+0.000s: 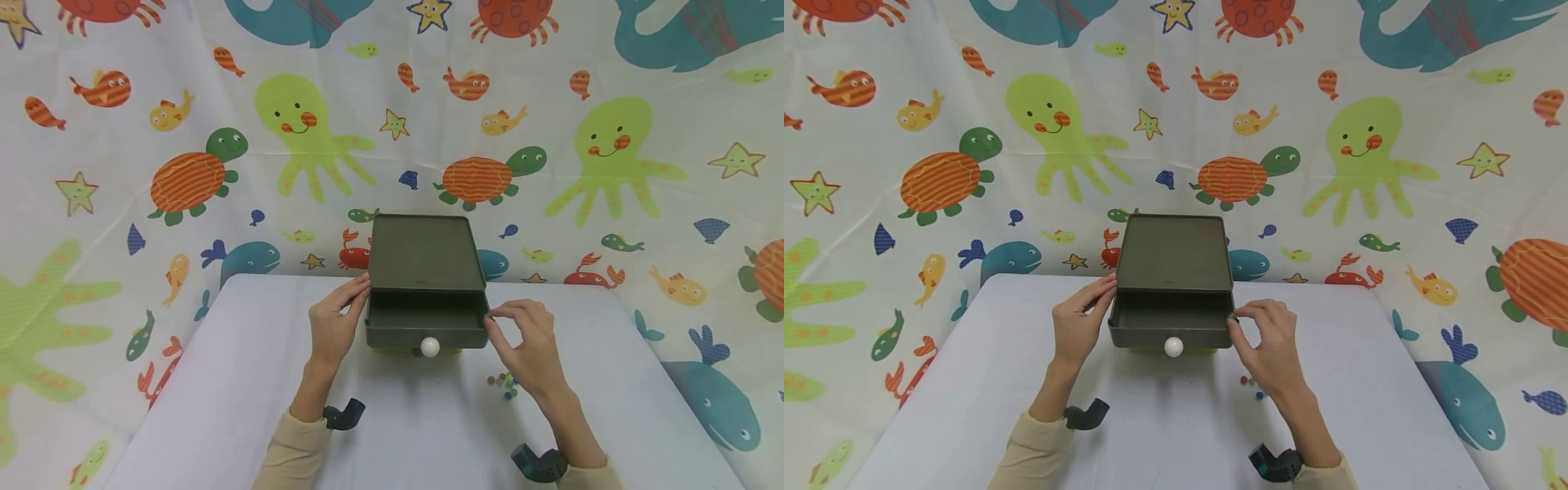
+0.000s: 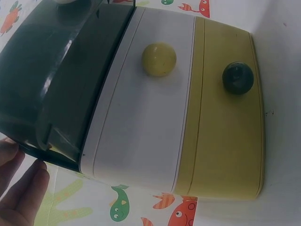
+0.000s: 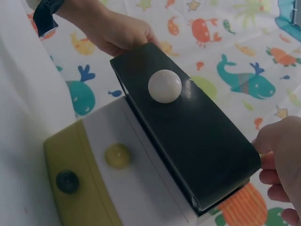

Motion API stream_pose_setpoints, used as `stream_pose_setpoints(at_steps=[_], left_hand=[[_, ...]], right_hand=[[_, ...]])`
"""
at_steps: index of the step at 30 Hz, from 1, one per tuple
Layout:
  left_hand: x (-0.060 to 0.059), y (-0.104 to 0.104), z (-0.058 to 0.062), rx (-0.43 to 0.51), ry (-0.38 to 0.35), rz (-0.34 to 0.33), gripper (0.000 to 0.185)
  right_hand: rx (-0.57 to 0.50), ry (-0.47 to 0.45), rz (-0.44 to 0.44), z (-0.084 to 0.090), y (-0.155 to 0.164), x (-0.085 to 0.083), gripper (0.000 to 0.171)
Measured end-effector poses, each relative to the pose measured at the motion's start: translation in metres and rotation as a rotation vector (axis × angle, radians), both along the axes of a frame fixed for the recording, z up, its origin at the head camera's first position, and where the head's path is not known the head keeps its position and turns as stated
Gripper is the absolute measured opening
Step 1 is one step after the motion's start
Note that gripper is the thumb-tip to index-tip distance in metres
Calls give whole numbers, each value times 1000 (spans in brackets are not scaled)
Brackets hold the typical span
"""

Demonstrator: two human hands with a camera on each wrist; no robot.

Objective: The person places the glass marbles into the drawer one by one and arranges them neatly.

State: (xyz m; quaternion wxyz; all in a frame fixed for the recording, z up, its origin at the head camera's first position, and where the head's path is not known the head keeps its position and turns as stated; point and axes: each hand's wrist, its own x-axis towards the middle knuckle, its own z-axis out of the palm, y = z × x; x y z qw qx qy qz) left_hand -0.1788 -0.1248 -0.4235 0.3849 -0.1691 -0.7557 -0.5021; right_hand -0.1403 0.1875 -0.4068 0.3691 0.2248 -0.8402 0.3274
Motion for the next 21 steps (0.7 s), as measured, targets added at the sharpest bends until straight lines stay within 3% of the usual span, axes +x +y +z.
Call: stream_pose_setpoints(at_steps=[21], left_hand=[[0, 1, 1, 1, 16, -10, 19]], right_hand=[[-9, -3, 7, 1, -1, 2, 25]])
